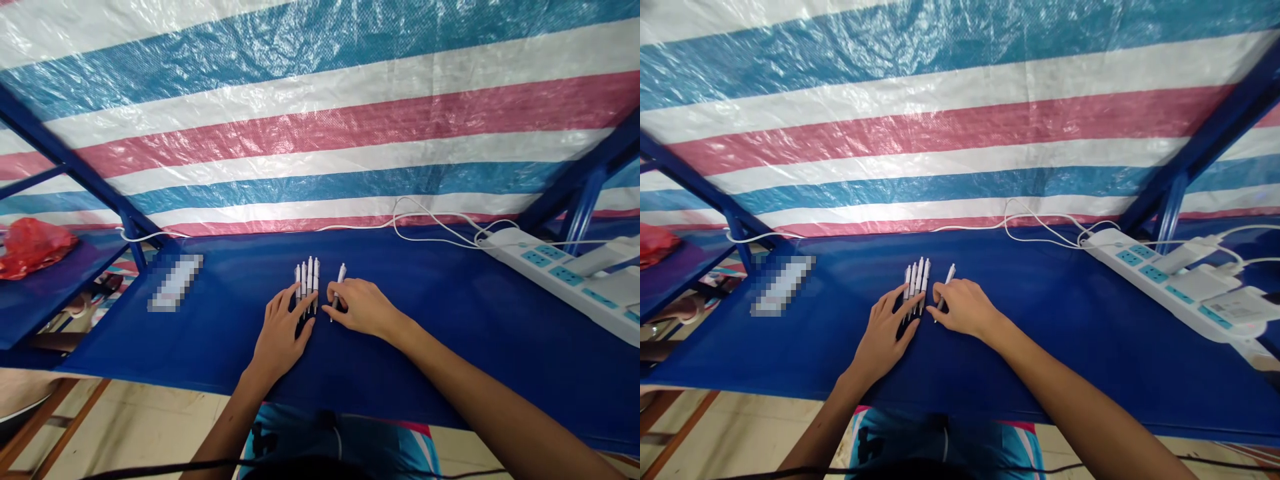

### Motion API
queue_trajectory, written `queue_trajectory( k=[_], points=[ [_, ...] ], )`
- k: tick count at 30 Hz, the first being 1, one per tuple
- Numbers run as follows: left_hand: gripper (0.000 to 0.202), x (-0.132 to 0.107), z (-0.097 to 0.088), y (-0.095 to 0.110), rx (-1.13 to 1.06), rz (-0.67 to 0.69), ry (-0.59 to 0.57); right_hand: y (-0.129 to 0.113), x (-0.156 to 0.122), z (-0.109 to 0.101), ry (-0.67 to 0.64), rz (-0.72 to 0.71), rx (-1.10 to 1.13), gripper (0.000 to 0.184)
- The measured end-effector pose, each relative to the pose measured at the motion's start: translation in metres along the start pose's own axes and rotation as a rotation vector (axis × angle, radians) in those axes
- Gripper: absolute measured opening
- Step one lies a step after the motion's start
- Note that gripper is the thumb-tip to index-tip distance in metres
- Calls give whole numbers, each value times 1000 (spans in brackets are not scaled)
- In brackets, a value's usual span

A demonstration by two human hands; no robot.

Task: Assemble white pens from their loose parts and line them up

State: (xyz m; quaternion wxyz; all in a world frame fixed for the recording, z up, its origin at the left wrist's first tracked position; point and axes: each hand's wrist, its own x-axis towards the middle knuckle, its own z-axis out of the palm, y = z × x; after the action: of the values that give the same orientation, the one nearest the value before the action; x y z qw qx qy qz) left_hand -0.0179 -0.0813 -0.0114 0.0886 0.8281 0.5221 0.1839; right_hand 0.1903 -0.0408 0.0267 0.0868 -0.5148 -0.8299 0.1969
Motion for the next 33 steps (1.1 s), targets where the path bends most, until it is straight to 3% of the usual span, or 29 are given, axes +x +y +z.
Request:
queue_trajectory(
  k=[4,11,21,29,33],
  points=[
    [44,-1,-1,1,-10,-18,1,0,0,-4,19,113,-47,5],
    [45,-1,-1,1,-4,-29,-1,1,-1,-7,33,226,-107,18],
    [44,-1,0,-3,-48,-22,23,10,1,-6,145,282,10,17],
    [45,-3,-3,2,11,65,-11,16,2,-3,238,270,155,18],
    [44,-2,-3,3,8,36,5,16,3,-3,239,285,175,20]
  ],
)
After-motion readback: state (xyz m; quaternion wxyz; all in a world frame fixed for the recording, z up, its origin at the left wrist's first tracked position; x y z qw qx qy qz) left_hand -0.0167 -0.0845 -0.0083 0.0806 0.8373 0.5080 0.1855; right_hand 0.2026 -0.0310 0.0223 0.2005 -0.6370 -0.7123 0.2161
